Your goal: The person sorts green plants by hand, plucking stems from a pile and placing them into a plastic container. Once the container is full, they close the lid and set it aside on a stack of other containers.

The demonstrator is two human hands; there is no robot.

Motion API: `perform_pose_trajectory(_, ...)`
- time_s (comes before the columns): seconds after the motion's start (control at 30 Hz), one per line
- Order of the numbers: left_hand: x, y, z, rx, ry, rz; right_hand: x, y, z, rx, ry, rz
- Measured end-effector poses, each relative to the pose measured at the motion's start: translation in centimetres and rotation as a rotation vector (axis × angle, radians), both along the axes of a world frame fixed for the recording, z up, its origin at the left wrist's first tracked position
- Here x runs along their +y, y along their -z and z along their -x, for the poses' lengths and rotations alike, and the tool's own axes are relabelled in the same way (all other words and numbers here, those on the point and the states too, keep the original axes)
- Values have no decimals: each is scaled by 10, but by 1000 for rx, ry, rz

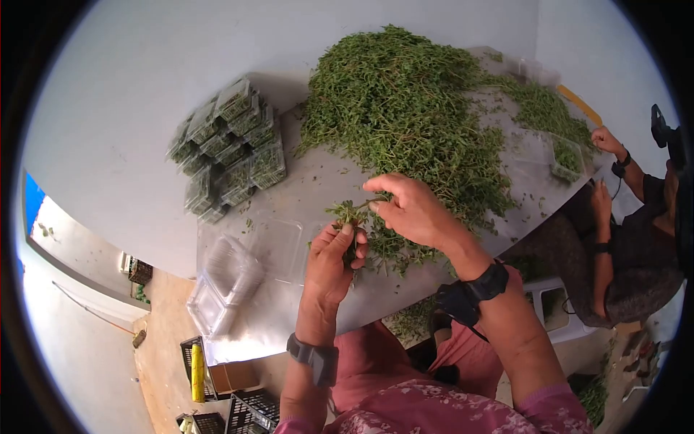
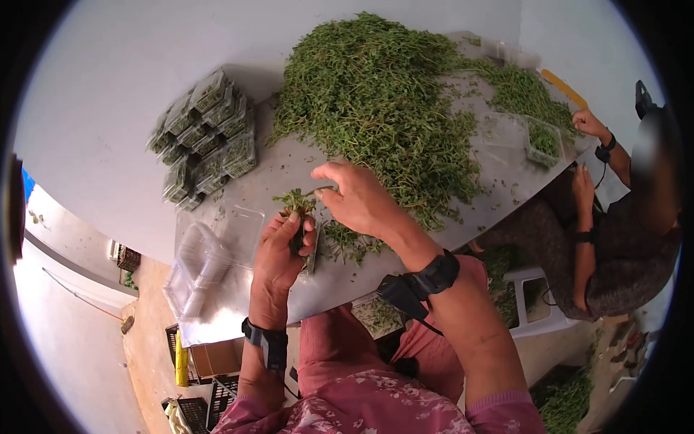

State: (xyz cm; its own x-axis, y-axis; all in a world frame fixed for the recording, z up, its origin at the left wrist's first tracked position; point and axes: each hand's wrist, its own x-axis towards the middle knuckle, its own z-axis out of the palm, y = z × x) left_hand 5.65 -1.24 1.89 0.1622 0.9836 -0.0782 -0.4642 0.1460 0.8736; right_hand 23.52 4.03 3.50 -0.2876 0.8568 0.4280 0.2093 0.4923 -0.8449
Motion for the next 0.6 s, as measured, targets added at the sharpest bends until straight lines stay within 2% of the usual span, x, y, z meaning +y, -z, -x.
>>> perform_pose_trajectory(0.23,-6,-3,6,17,35,-26,-9,-14,-3,-257,-60,3)
perform_pose_trajectory(0.53,-7,-6,10,59,114,47,-5,-8,-3,-159,-74,-123)
perform_pose_trajectory(0.6,-7,-7,11,63,131,48,-5,-6,-4,-226,-90,-197)
